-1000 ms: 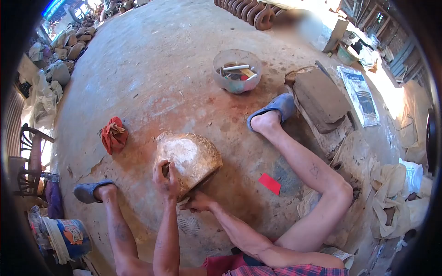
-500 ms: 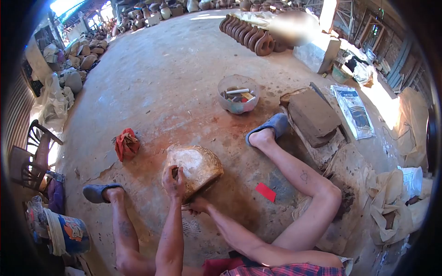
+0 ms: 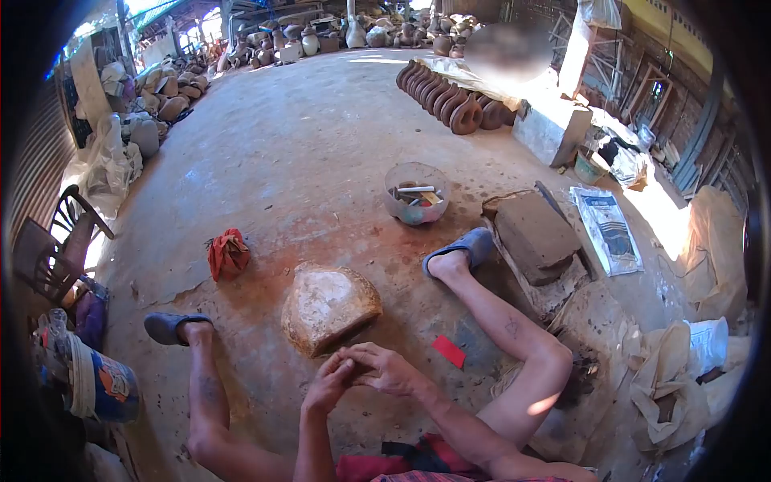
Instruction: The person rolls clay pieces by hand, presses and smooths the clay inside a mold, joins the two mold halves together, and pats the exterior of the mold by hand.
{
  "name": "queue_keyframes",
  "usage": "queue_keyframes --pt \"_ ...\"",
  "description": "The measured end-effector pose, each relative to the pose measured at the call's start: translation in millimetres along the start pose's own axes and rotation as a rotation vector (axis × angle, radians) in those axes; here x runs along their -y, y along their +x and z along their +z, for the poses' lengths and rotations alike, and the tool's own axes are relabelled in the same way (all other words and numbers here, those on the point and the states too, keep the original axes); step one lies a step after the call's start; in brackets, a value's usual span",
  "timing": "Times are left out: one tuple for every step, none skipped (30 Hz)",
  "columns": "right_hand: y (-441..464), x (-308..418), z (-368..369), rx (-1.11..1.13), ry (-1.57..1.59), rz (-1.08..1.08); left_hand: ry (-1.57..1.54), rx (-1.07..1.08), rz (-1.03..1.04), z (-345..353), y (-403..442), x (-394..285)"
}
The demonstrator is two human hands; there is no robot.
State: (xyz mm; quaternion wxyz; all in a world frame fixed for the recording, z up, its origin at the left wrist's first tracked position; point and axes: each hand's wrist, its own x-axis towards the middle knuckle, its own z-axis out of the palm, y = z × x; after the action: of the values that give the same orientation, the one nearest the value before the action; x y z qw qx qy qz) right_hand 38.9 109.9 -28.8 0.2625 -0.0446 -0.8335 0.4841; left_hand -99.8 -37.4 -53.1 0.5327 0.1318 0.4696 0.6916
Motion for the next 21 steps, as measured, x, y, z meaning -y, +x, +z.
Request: queue_keyframes --pt "-1.8 0.1 -5.2 0.000 -0.008 -0.001 -0.021 0.058 -0.052 0.3 1.1 8.9" --pt "-4.0 -0.5 -10.8 0.083 -0.067 0.061 -0.037 0.116 -0.104 -0.9 4.3 13.7" --pt "-6.2 -1.2 -14.9 0.165 -0.123 0.124 -0.034 0.122 -0.103 2.5 5.1 10.0" --pt "-9.8 -1.2 -16.0 0.164 -0.098 0.141 0.101 0.096 -0.161 5.1 3.0 6.8" --pt "-13.6 -1.6 -18.0 0.164 -0.094 0.142 0.236 0.067 -0.220 7.6 -0.6 3.2" --pt "-16.7 -2.7 -20.6 0.225 -0.139 0.152 0.371 0.037 -0.279 8.5 -2.3 1.5" --pt "-18.8 -3.9 -21.7 0.285 -0.183 0.162 0.372 0.034 -0.280 5.9 -1.4 1.8" --pt "-20.9 -8.8 -19.6 0.284 -0.179 0.165 0.397 0.064 -0.328 0.3 0.3 2.5" --pt "-23.5 -15.3 -16.4 0.294 -0.135 0.133 0.422 0.095 -0.381 -4.4 0.8 4.4" --pt "-27.0 -21.3 -13.2 0.305 -0.090 0.102 0.420 0.093 -0.392 -8.2 1.7 6.9" --pt "-30.7 -27.8 -10.8 0.309 -0.082 0.112 0.395 0.104 -0.415 -11.9 3.5 9.7" --pt "-30.6 -31.1 -10.7 0.308 -0.125 0.076 0.367 0.111 -0.438 -14.1 4.9 13.5" --pt "-29.5 -30.8 -11.2 0.310 -0.164 0.043 0.356 0.100 -0.456 -14.1 6.5 17.9" --pt "-28.0 -32.6 -11.2 0.320 -0.099 0.068 0.273 0.094 -0.420 -15.0 7.0 23.4" --pt "-26.6 -31.7 -12.7 0.297 -0.067 0.071 0.188 0.076 -0.392 -17.5 4.1 29.4" --pt "-25.7 -31.9 -14.5 0.280 -0.030 0.075 0.256 0.080 -0.364 -19.6 5.3 33.2" --pt "-26.2 -31.5 -15.3 0.249 -0.058 0.112 0.322 0.081 -0.334 -23.0 8.4 36.1" --pt "-28.7 -31.4 -14.4 0.223 -0.083 0.151 0.412 0.047 -0.270 -17.8 8.6 34.3" --pt "-32.1 -35.5 -11.4 0.204 -0.109 0.161 0.506 0.015 -0.213 -11.9 7.2 36.5" --pt "-35.7 -41.1 -11.2 0.178 -0.146 0.165 0.458 -0.135 -0.176 -5.9 5.0 40.6" --pt "-41.1 -40.8 -17.1 0.141 -0.263 0.264 0.417 -0.274 -0.129 -1.7 4.0 43.1"
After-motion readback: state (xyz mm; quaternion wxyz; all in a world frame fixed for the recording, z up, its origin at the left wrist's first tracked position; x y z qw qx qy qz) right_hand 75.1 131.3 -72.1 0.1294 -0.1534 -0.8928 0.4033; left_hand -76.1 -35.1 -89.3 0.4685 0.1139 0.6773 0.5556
